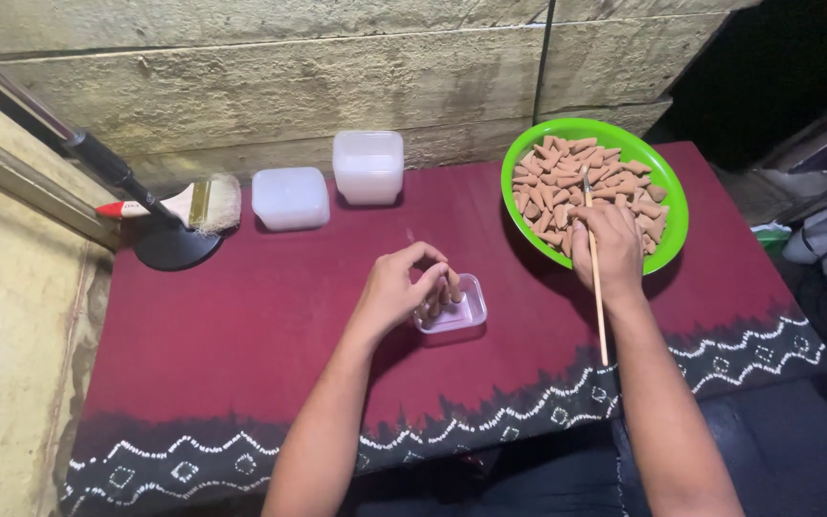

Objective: The person applies a substance to the tips of incense cones using a thin wooden stick and places them in a container.

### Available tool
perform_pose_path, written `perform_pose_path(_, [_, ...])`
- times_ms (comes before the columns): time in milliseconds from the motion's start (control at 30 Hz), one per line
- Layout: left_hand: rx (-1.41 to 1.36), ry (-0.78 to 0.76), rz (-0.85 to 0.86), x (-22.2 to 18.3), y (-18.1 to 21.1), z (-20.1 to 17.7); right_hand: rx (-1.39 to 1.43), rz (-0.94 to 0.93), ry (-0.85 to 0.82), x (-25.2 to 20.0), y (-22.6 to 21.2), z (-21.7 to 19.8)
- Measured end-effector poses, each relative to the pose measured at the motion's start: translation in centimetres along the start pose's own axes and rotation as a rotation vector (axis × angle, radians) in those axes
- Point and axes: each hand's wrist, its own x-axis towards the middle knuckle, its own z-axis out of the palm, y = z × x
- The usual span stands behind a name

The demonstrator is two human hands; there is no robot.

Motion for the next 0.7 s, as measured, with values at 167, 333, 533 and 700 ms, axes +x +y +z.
perform_pose_path(167, [0.146,-0.034,0.07,0.1,-0.4,0.2,-0.009,-0.007,-0.001,-0.1,0.2,0.0])
perform_pose_path(333, [0.367,-0.139,0.173,-0.2,-1.1,0.7,0.003,0.01,-0.007,0.0,-0.1,-0.1])
perform_pose_path(533, [0.561,-0.185,0.202,-0.5,-2.2,2.0,0.042,0.027,-0.007,0.2,-0.5,-0.4])
perform_pose_path(700, [0.621,-0.208,0.204,-0.6,-2.3,2.5,0.02,0.07,-0.012,-0.5,0.7,0.3])
